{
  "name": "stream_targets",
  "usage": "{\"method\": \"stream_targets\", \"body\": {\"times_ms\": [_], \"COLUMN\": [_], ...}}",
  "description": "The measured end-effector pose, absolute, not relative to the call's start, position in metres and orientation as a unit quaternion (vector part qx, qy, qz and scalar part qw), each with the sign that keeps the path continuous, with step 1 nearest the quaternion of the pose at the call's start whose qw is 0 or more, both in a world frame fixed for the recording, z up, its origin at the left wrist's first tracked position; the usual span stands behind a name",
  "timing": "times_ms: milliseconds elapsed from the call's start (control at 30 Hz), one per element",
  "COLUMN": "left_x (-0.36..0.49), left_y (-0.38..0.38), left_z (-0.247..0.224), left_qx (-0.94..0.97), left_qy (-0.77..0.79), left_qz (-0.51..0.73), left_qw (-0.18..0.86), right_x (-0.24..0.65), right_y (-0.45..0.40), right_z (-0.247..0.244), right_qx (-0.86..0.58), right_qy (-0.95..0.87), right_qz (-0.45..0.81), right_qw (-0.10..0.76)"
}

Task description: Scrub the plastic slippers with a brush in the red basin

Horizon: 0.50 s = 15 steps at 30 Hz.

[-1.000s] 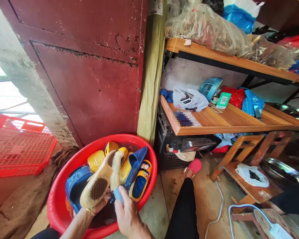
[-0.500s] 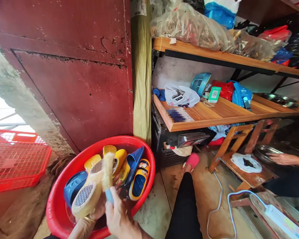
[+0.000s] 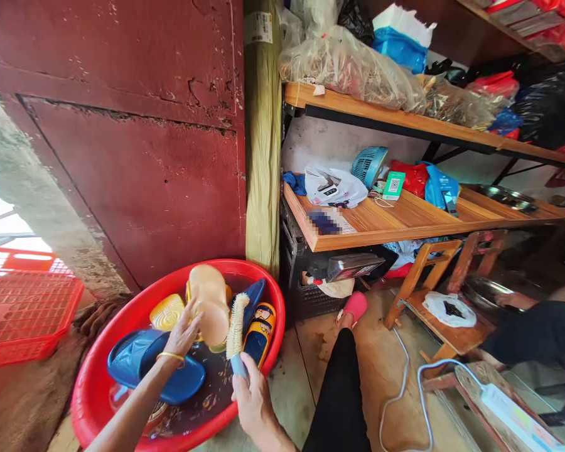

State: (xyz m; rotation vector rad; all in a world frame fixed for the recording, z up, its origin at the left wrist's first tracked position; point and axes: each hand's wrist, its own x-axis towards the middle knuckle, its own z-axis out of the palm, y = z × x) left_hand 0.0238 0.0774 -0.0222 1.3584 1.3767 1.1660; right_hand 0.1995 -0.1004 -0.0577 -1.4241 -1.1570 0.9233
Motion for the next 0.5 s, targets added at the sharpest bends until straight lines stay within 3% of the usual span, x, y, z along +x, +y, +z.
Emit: {"method": "stream_targets", "body": {"times_ms": [100, 200, 400, 500], "left_x": [0.03, 0.011, -0.064, -0.077], "left_y": [0.082, 0.072, 0.035, 0.031], "left_z": [-0.008, -0.006, -0.03, -0.043], "left_qx": [0.515, 0.565, 0.618, 0.59], "left_qy": [0.497, 0.508, 0.708, 0.755], "left_qz": [0.473, 0.423, 0.33, 0.273], "left_qw": [0.514, 0.493, 0.088, 0.089], "right_x": [0.199, 0.203, 0.206, 0.206], "right_y": [-0.106, -0.109, -0.102, -0.101], "right_z": [-0.064, -0.068, -0.064, -0.061], "right_qx": [-0.578, -0.572, -0.566, -0.562], "right_qy": [-0.488, -0.484, -0.447, -0.441], "right_qz": [0.404, 0.423, 0.501, 0.519], "right_qw": [0.514, 0.51, 0.478, 0.47]}}
